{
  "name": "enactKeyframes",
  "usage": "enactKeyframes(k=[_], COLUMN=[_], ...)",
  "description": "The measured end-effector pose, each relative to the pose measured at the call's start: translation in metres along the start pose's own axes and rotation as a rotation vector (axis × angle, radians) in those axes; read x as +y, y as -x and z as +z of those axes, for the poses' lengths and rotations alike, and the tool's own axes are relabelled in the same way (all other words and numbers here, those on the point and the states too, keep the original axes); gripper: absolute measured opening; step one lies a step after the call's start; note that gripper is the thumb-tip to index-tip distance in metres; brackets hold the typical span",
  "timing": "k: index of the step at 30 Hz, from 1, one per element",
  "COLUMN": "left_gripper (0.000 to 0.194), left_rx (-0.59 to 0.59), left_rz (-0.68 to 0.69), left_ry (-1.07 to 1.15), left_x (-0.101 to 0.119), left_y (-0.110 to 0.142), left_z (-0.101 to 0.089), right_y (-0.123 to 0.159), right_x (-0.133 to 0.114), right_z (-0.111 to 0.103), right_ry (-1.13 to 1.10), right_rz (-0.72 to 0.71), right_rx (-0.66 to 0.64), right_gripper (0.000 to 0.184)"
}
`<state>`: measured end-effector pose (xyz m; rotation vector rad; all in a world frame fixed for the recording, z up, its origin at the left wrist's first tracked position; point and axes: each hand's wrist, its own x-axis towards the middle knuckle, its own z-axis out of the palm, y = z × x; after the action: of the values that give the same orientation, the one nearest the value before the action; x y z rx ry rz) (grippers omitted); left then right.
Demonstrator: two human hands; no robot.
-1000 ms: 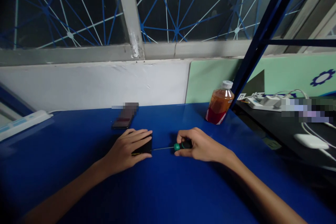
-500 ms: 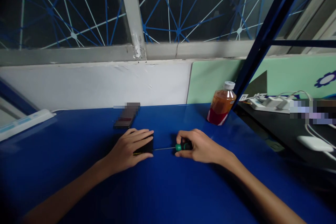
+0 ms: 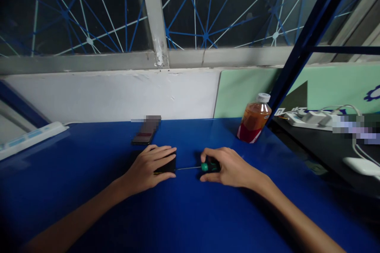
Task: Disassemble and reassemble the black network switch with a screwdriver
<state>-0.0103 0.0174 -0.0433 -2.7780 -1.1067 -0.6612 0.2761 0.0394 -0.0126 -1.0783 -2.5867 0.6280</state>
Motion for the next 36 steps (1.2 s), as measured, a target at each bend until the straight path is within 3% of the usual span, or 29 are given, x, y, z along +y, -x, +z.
enactKeyframes(k=[4, 12, 21, 30, 36], left_gripper=[0.048, 0.048, 0.043, 0.059, 0.073], left_rx=[0.012, 0.003, -0.021, -0.099, -0.077], left_rz=[0.003, -0.011, -0.075, -0.087, -0.108], left_ry=[0.006, 0.016, 0.126, 0.245, 0.289], left_x=[0.000, 0.002, 0.002, 0.002, 0.002], left_y=[0.000, 0.000, -0.002, -0.004, -0.003], left_z=[0.001, -0.001, -0.005, -0.013, -0.013], right_y=[0.000, -0.004, -0.004, -0.009, -0.008], right_x=[0.004, 0.002, 0.010, 0.009, 0.010], right_z=[0.002, 0.000, 0.001, 0.008, 0.008], right_ry=[-0.083, -0.062, -0.003, 0.009, 0.009], right_rz=[-0.004, -0.113, -0.020, 0.029, 0.029], right_rx=[0.013, -0.023, 0.007, 0.083, 0.084], right_gripper=[0.029, 0.035, 0.044, 0.045, 0.045])
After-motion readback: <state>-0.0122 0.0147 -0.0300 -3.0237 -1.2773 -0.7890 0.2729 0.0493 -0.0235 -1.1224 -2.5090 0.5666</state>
